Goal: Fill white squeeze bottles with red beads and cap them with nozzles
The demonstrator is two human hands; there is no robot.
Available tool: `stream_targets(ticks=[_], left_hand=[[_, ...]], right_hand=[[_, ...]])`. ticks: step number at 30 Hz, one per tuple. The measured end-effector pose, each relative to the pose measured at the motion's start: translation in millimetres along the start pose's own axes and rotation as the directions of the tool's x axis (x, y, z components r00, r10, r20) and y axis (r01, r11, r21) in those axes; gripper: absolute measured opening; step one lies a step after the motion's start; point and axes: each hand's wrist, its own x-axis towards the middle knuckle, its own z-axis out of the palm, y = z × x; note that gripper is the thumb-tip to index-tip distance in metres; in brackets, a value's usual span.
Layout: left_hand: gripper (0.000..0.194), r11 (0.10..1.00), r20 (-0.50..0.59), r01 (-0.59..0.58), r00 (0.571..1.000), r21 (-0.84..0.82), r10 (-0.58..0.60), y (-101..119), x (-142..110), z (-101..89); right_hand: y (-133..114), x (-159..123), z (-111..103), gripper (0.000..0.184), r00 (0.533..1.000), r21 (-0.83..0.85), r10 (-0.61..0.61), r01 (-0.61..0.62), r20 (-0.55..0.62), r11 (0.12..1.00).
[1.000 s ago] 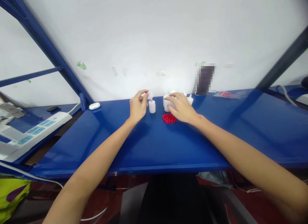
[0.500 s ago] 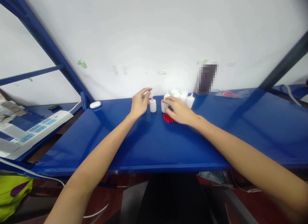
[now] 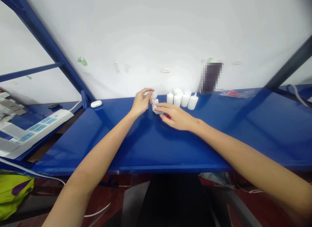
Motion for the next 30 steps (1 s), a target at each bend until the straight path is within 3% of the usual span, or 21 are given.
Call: stream_targets(ticks=[7,14,21,30], left_hand=[[0.022,0.983,0.055,-0.109,0.993,0.145,0.102,8.1,-5.6,0.4],[0.027,0.973,0.07,-0.11,0.993,0.205,0.097,8.0,-8.5,2.4],[0.041,0.95,0.078,-0.106,0.993,0.293,0.086,2.6,-12.2,5.6],[0.04,0.812,0.007,-0.133,0.988,0.568,0.157,-7.6,-16.0,7.6]], right_hand=[[7.2,-1.0,3.8,0.041,0.997,-0.004,0.007,-0.008,-0.079,1.0],[16.9,-2.7,5.0,0.04,0.988,-0.014,0.104,-0.106,-0.112,0.994],[18.6,-2.5,4.3,0.041,0.987,0.008,0.118,-0.118,-0.104,0.993],[11.6,-1.8,-4.3,0.025,0.991,0.099,0.076,-0.066,-0.106,0.993]])
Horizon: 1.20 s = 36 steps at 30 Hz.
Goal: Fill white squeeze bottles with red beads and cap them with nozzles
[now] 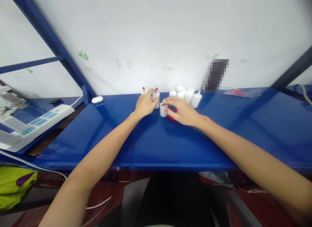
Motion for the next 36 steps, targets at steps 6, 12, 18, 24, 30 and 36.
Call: stream_targets(ticks=[6,12,18,24,30,36], left_hand=[[0.047,0.999,-0.031,0.03,0.999,0.012,-0.029,-2.2,0.6,-3.3],[0.048,0.995,-0.108,-0.043,0.994,-0.089,0.033,4.3,-7.2,-10.0],[0.032,0.973,-0.189,-0.222,0.96,-0.058,0.208,11.0,-15.2,-14.6],[0.031,0.952,-0.17,-0.301,0.942,-0.052,0.289,3.9,-19.9,-7.8],[0.028,0.931,-0.009,-0.346,0.938,-0.118,0.348,5.7,-28.7,7.2],[0.03,0.901,0.295,-0.422,0.852,-0.101,0.432,8.9,-31.2,3.5]], right_hand=[[-6.4,-0.9,-2.4,0.012,0.999,0.032,0.027,-0.028,0.022,0.999],[-15.3,-2.2,0.2,0.034,0.995,0.194,0.094,-0.099,0.033,0.976],[-28.1,2.0,4.8,0.03,0.992,0.273,0.117,-0.123,0.039,0.954],[-40.6,0.3,9.9,0.03,0.914,0.494,0.196,-0.361,0.355,0.791],[-53.6,-4.9,18.5,0.027,0.908,0.501,0.05,-0.274,0.416,0.821],[-46.4,-7.8,17.2,0.013,0.98,0.438,0.031,-0.116,0.198,0.892]])
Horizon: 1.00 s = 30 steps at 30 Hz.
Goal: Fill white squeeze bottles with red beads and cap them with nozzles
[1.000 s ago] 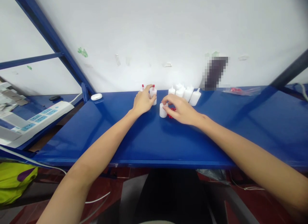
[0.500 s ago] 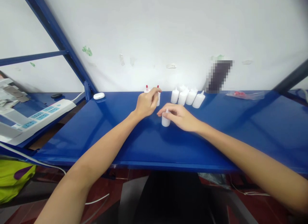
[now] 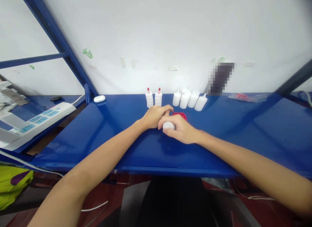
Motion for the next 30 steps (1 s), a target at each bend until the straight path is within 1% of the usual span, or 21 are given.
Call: stream_targets(ticks=[2,3,5,6,8,10,13,16,18,23,30], left_hand=[[0.026,1.0,0.023,-0.014,1.0,0.015,0.013,0.3,-1.3,-1.7],[0.024,1.0,0.015,-0.004,1.0,0.025,0.004,1.0,-1.8,-2.0],[0.027,0.999,0.005,0.01,1.0,0.045,-0.01,4.1,-2.3,-1.5],[0.028,0.999,0.011,0.0,1.0,0.049,-0.001,6.5,-2.3,-1.0],[0.027,0.998,0.035,-0.04,0.999,0.041,0.038,12.5,-2.1,0.0],[0.025,0.997,0.073,-0.079,0.994,0.021,0.077,18.8,-2.0,0.6],[0.023,0.994,0.104,-0.112,0.988,0.015,0.11,25.1,-2.4,1.1],[0.026,0.987,0.07,-0.153,0.986,0.044,0.15,26.1,-2.9,2.0],[0.027,0.983,0.051,-0.183,0.982,0.033,0.181,25.2,-2.7,2.6],[0.026,0.971,0.072,-0.238,0.969,0.002,0.237,24.5,-1.5,3.1],[0.024,0.971,0.082,-0.238,0.968,0.006,0.236,23.5,-2.0,4.7]], right_hand=[[6.7,0.3,-13.7,0.013,0.993,-0.163,-0.044,0.025,-0.109,0.986],[11.6,0.5,-22.4,0.013,0.981,-0.264,-0.062,0.012,-0.184,0.964],[24.1,0.4,-40.9,0.014,0.941,-0.414,-0.107,-0.038,-0.32,0.909],[31.1,0.2,-49.4,0.014,0.921,-0.464,-0.114,-0.078,-0.373,0.883],[44.1,-0.7,-62.4,0.016,0.888,-0.513,-0.085,-0.18,-0.451,0.839],[52.8,-1.4,-68.3,0.017,0.878,-0.524,-0.05,-0.238,-0.477,0.818],[54.5,-1.9,-66.3,0.023,0.89,-0.524,0.014,-0.281,-0.456,0.804],[49.3,-1.6,-61.4,0.031,0.906,-0.517,0.079,-0.308,-0.416,0.799],[47.3,-1.3,-60.3,0.031,0.911,-0.517,0.087,-0.304,-0.403,0.8],[49.5,-0.8,-61.9,0.032,0.93,-0.514,0.093,-0.278,-0.357,0.812],[50.1,-0.4,-60.3,0.033,0.941,-0.518,0.098,-0.263,-0.324,0.814]])
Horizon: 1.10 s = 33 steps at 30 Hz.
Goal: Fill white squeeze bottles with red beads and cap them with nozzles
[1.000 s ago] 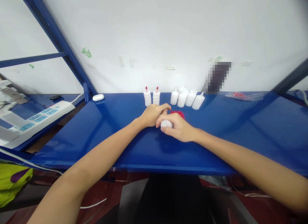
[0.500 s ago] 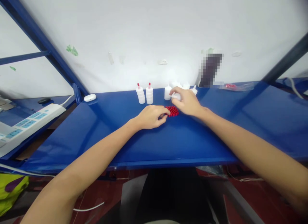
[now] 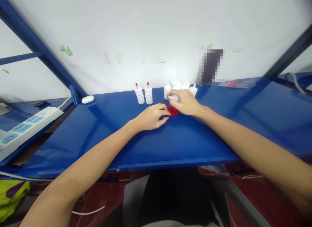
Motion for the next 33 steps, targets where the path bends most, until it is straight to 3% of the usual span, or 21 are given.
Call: stream_targets(ticks=[14,23,33], left_hand=[[0.023,0.998,0.063,-0.005,0.998,0.062,0.001,4.6,2.8,-6.1],[0.022,0.999,0.0,-0.019,1.0,0.04,0.019,3.1,0.2,-4.4],[0.02,0.999,0.024,0.0,1.0,0.04,-0.001,3.1,-0.3,-5.6]], right_hand=[[-0.3,-0.7,0.4,0.035,0.999,-0.061,-0.048,0.049,0.018,0.997],[0.2,-0.6,1.2,0.033,0.998,-0.046,-0.061,0.062,0.019,0.997],[-5.4,0.0,-0.4,0.032,0.998,-0.026,-0.046,0.047,0.032,0.999]])
